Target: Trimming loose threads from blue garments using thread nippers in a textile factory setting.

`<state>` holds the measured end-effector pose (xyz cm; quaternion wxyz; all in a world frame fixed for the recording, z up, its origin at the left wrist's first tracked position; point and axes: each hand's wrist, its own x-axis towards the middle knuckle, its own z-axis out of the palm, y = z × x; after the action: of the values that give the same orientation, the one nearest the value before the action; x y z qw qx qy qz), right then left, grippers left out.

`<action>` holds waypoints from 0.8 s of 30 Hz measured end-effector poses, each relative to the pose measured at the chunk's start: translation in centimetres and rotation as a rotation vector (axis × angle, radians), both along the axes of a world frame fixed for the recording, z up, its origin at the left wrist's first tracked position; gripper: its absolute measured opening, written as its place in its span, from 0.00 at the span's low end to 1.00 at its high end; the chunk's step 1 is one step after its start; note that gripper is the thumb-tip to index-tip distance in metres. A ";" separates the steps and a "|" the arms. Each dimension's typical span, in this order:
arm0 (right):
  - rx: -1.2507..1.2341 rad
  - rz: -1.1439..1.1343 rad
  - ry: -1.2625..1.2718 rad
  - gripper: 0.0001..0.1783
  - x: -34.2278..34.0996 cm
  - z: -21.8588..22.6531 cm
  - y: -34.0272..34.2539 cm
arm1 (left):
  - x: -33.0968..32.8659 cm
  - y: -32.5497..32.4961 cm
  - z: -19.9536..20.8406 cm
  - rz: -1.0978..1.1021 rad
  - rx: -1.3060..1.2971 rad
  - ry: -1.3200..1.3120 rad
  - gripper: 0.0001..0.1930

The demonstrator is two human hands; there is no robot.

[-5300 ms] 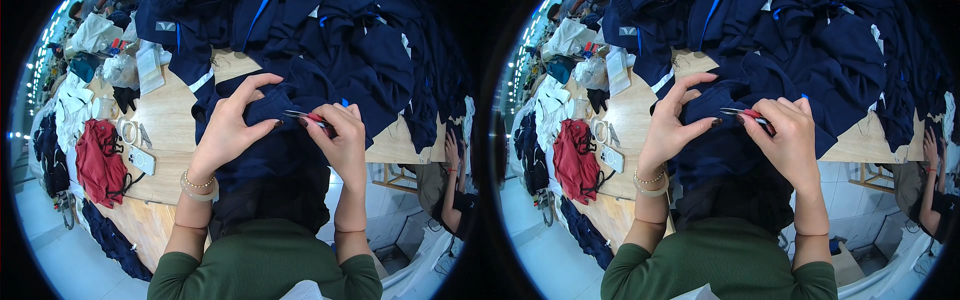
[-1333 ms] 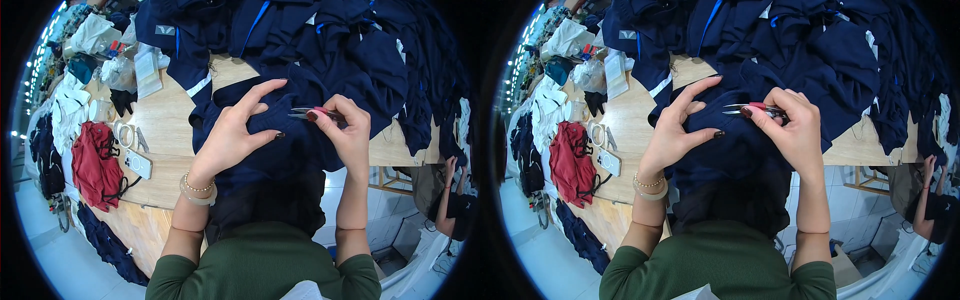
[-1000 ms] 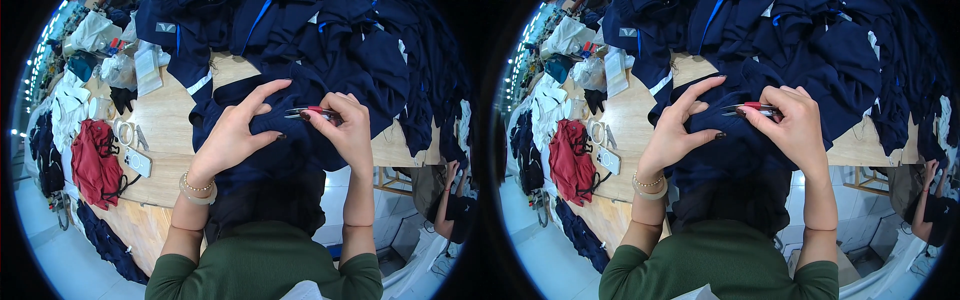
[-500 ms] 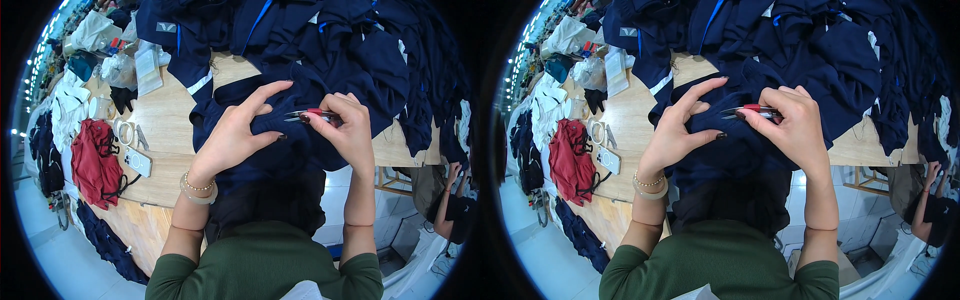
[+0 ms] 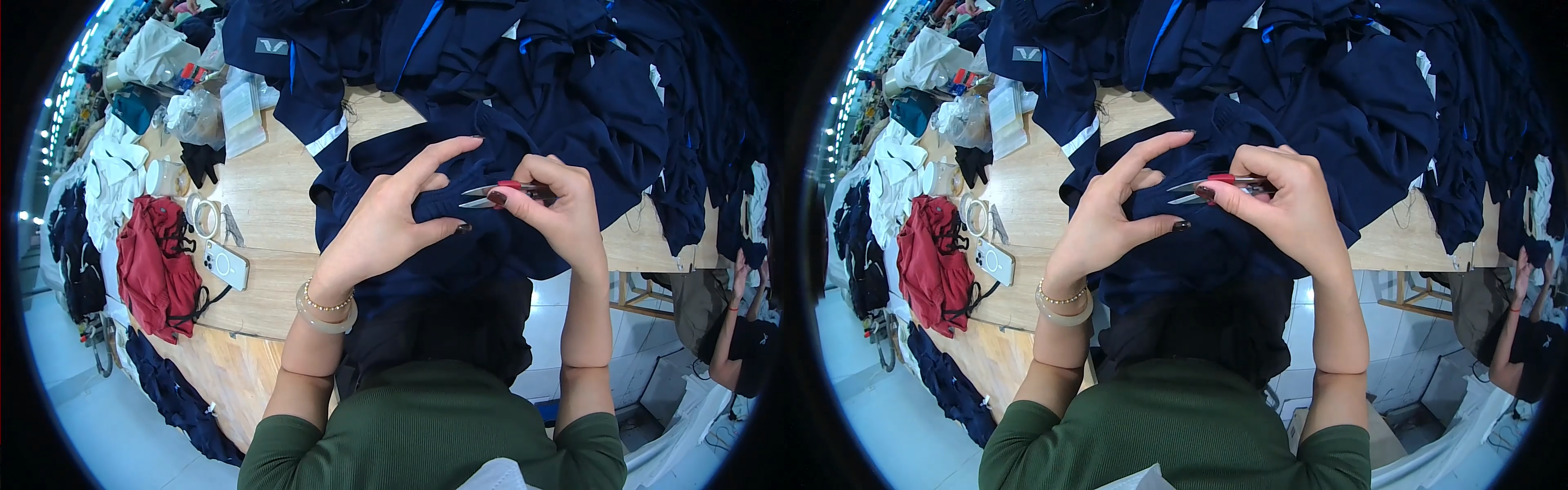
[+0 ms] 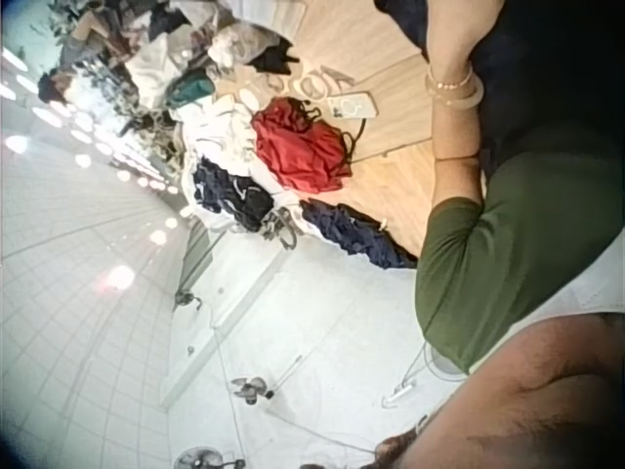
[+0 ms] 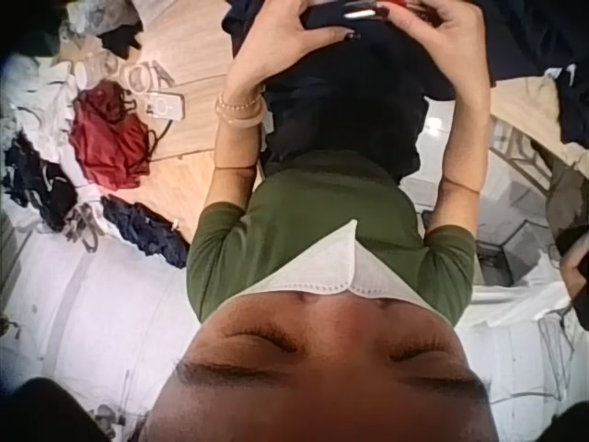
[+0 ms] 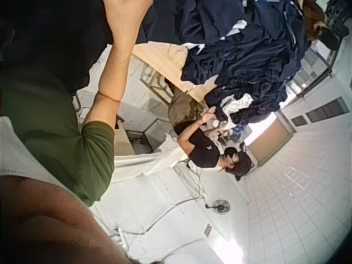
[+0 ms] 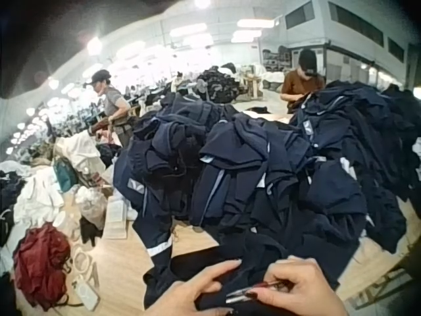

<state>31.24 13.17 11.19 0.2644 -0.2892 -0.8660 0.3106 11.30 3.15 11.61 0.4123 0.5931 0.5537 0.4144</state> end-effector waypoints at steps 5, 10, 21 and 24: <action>-0.795 0.022 0.554 0.11 -0.5 -1.1 0.0 | -0.3 0.1 -0.5 -0.008 -0.005 -0.091 0.34; -0.795 -0.056 0.612 0.12 -0.3 -2.8 -1.3 | -0.6 0.5 -1.2 -0.053 0.088 -0.029 0.29; -0.071 -0.045 0.343 0.06 -2.9 -2.4 -1.9 | -0.1 0.8 -1.4 -0.021 -0.079 -0.238 0.25; -0.269 -0.044 0.478 0.04 -3.6 -1.8 -1.1 | 0.2 0.9 -1.8 -0.019 0.066 -0.163 0.24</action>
<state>27.65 12.07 9.35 0.4273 -0.2590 -0.7235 0.4763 11.51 4.08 9.76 0.4401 0.5761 0.4984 0.4754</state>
